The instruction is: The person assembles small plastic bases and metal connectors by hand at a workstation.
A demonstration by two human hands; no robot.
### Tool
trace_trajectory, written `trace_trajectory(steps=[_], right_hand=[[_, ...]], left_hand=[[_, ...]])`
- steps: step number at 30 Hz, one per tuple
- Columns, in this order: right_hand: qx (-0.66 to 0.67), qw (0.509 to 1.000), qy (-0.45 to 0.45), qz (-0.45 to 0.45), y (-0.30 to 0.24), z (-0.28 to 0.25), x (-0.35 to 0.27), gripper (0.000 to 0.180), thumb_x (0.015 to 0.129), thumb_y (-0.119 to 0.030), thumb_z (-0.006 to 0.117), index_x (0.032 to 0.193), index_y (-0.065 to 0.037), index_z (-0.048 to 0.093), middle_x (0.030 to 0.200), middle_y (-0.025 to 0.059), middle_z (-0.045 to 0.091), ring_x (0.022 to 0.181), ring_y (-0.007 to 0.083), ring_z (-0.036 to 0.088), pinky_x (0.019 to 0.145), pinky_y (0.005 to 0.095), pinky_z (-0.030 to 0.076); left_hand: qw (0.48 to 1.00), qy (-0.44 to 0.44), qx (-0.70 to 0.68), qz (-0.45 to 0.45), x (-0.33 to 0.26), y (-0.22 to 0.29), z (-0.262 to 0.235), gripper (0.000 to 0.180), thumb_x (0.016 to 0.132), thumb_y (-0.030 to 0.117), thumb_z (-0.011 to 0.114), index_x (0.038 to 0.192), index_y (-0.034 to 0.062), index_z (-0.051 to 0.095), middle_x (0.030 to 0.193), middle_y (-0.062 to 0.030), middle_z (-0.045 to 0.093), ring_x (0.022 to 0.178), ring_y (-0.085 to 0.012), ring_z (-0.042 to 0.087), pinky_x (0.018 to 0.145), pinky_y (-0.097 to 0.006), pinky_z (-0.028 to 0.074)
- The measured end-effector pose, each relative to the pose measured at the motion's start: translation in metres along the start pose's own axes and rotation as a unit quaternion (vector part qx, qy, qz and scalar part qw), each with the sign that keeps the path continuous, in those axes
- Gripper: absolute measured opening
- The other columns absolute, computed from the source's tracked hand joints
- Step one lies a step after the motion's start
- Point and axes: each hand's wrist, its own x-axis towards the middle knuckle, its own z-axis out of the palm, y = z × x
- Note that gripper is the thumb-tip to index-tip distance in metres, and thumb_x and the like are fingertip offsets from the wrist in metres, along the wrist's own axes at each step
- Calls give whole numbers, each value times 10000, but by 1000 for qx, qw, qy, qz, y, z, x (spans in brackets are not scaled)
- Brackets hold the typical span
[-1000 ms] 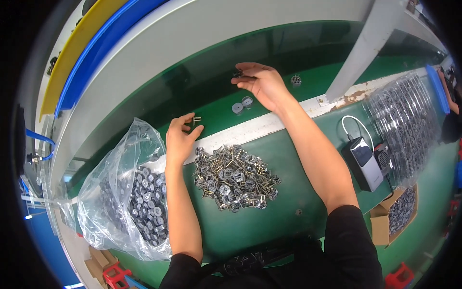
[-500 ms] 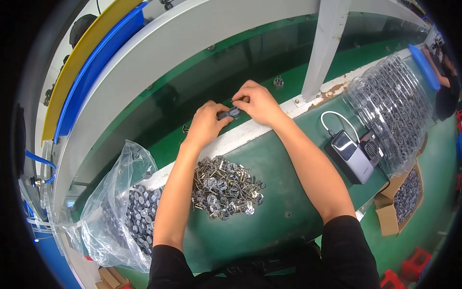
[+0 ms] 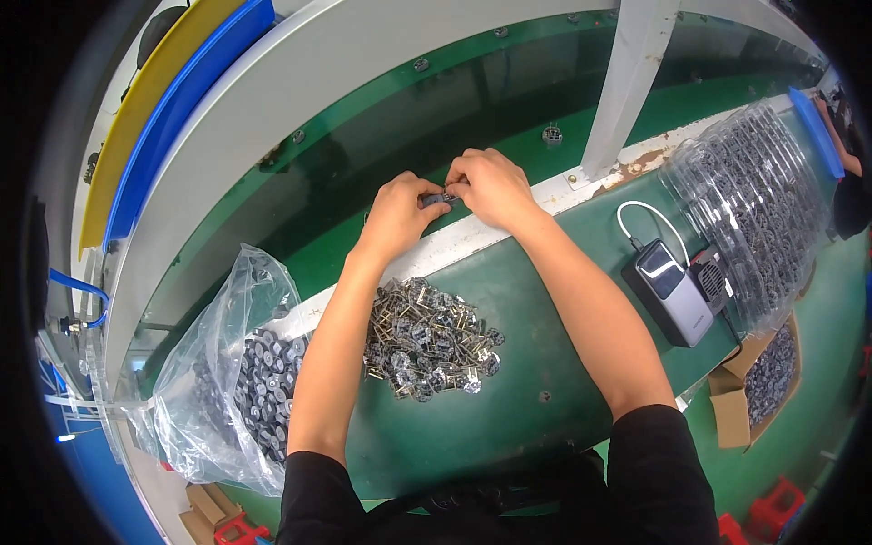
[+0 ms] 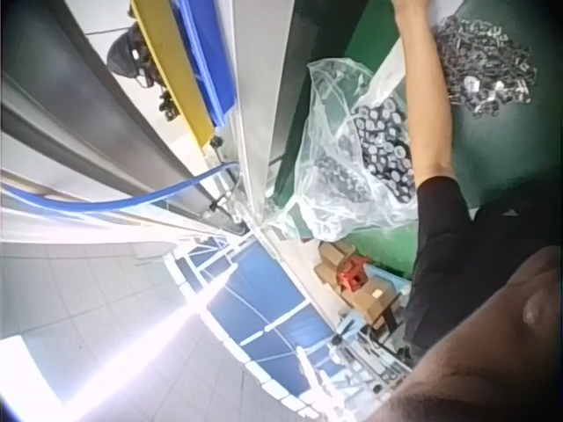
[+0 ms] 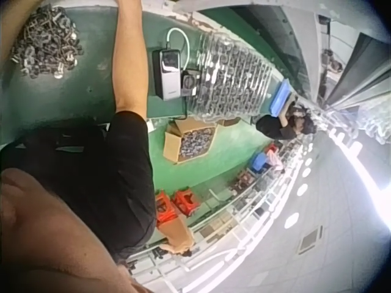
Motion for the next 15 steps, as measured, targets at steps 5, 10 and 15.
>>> trace_trajectory(steps=[5, 10, 15], right_hand=[[-13, 995, 79, 57, 0, 3, 1, 92, 834, -133, 667, 868, -60, 711, 921, 84, 639, 962, 307, 613, 825, 431, 499], [0, 989, 142, 39, 8, 7, -2, 201, 820, -183, 654, 966, -59, 715, 954, 95, 616, 969, 296, 605, 840, 438, 473], [-45, 955, 225, -188, -12, 28, 1, 256, 751, -122, 682, 1006, -110, 708, 925, 53, 579, 919, 260, 559, 819, 413, 398]], left_hand=[[997, 66, -9, -27, -6, 4, -24, 253, 784, 153, 772, 975, -6, 729, 915, -157, 665, 795, -272, 661, 755, -361, 526], [921, 175, -310, -158, -47, -30, -57, 302, 881, 131, 725, 1114, -52, 664, 1003, -110, 706, 878, -139, 670, 796, -264, 522], [905, 183, -339, -183, -86, -58, -41, 280, 912, 89, 687, 1131, -77, 638, 1021, -116, 703, 930, -148, 662, 849, -263, 525]])
